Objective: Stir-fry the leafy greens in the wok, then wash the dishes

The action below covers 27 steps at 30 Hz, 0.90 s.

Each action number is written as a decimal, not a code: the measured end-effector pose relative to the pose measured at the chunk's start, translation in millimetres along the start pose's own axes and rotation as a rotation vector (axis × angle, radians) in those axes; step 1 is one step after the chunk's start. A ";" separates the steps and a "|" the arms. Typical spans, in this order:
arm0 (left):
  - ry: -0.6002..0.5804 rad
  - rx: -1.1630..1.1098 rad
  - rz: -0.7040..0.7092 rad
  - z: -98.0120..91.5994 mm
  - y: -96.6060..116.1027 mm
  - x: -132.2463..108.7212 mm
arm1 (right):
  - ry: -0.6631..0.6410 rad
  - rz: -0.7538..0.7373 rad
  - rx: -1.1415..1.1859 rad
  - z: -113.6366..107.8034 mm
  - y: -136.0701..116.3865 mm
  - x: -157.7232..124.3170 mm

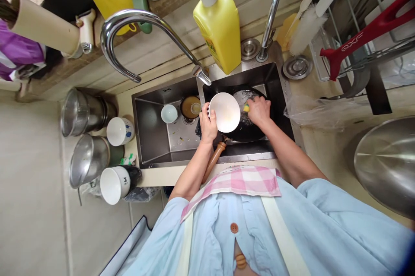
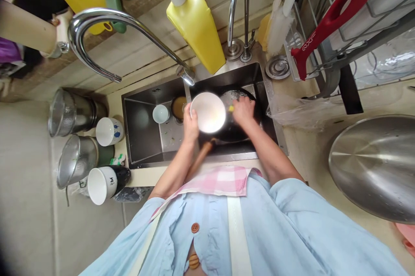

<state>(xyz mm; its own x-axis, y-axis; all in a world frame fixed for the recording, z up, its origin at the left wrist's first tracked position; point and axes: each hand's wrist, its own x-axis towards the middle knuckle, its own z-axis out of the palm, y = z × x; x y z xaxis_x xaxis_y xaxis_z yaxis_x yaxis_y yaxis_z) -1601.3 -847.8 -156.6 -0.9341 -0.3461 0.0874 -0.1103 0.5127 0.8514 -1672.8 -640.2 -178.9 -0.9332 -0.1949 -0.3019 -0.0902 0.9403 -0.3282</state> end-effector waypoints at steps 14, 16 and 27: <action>-0.265 0.169 0.235 -15.7 19.2 -10.0 | -0.483 -0.070 1.525 9.6 3.0 9.3; -0.477 0.394 0.478 -29.1 26.6 -7.7 | -0.550 -0.058 1.465 11.1 13.1 15.3; -0.764 0.099 0.254 -37.6 48.2 7.8 | -0.118 0.063 0.468 18.9 24.7 56.7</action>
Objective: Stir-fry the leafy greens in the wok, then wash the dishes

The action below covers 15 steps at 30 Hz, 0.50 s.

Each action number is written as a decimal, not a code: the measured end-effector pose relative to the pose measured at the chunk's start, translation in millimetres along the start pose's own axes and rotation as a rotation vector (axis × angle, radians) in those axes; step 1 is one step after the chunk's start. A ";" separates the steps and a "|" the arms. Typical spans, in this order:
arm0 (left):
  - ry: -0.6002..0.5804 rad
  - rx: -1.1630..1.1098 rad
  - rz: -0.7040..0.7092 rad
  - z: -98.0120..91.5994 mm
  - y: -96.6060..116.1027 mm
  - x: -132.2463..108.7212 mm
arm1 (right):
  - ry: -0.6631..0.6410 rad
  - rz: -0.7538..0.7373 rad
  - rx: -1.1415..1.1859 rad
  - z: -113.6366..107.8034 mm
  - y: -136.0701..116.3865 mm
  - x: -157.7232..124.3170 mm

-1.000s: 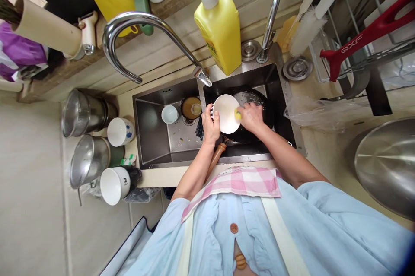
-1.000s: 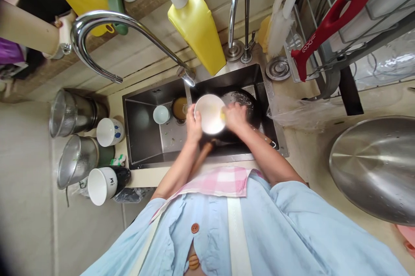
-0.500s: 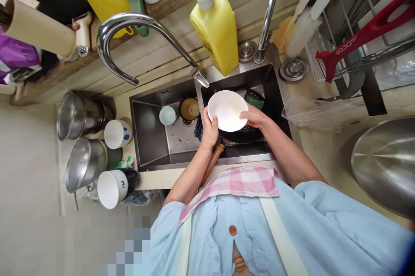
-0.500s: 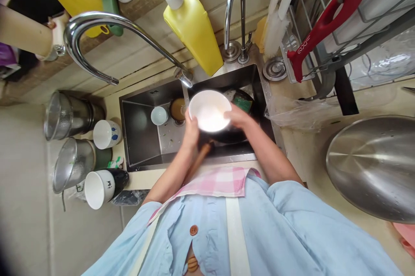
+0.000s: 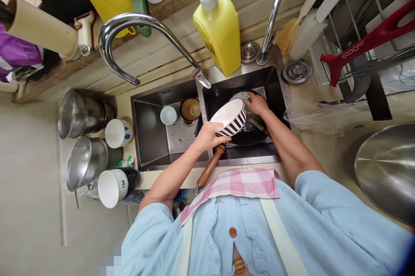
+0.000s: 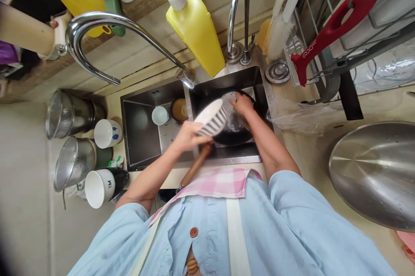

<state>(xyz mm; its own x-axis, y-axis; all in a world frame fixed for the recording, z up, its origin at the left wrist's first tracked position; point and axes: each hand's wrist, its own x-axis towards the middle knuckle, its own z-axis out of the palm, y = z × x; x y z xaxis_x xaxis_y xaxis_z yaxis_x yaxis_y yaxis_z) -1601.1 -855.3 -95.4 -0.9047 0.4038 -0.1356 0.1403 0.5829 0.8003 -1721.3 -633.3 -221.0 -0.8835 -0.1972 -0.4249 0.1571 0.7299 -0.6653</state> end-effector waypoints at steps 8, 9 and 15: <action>0.472 -0.820 -0.396 24.8 0.0 17.1 | 0.094 0.020 -0.278 23.0 32.6 9.1; 0.477 -0.828 -0.408 27.1 -1.3 19.9 | 0.108 0.050 -0.229 17.0 31.1 8.7; 0.401 -0.758 -0.411 38.6 -9.6 39.3 | 0.137 -0.303 0.049 -27.2 -22.7 -43.9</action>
<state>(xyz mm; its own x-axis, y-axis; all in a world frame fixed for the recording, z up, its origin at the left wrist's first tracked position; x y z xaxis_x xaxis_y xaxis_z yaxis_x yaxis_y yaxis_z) -1622.5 -817.8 -130.9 -0.9157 -0.0849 -0.3928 -0.3904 -0.0441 0.9196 -1698.0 -623.5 -170.6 -0.9438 -0.3080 -0.1195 -0.1033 0.6186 -0.7789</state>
